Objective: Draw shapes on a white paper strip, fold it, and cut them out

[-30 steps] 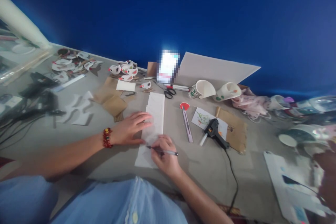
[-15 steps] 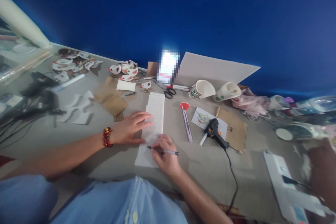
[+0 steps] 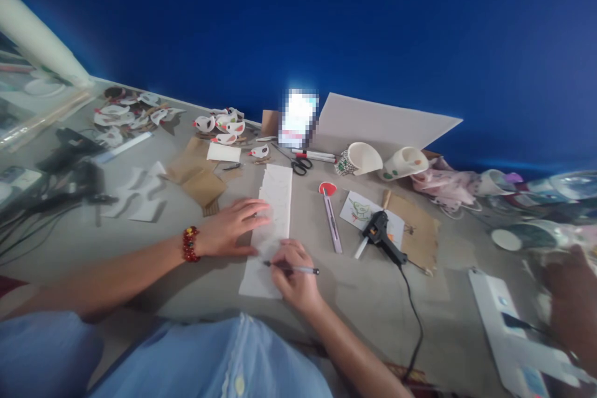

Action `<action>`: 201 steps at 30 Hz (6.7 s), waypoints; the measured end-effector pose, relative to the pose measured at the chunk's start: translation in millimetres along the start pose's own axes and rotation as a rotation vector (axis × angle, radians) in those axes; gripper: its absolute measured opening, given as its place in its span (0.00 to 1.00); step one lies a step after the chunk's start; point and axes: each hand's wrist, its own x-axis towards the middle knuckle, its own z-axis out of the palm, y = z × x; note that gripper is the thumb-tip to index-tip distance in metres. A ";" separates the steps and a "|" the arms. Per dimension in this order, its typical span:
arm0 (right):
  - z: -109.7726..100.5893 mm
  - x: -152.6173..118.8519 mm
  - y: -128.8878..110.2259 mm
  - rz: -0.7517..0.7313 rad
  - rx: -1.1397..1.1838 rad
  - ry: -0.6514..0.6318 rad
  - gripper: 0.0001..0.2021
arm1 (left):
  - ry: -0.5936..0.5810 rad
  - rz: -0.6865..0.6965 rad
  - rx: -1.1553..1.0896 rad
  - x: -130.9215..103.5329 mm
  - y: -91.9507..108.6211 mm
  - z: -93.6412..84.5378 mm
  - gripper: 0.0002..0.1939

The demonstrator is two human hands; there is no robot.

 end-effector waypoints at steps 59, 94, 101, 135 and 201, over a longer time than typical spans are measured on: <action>-2.7 -11.3 7.4 0.208 0.268 0.152 0.05 | -0.007 0.004 -0.018 1.5 -0.5 -0.7 0.35; -6.5 -28.9 -27.6 0.040 0.079 -0.096 0.04 | -0.108 0.103 -0.035 -3.2 14.6 3.3 0.40; 3.1 -31.5 -25.8 0.033 0.054 -0.057 0.05 | -0.080 0.108 -0.055 -4.7 12.1 5.5 0.41; 6.7 -35.7 -19.4 0.023 0.074 -0.058 0.06 | -0.124 0.083 -0.020 -3.4 13.2 3.5 0.42; 0.3 -37.0 -20.5 0.103 0.156 0.036 0.05 | -0.120 0.095 -0.023 -3.0 12.8 4.4 0.42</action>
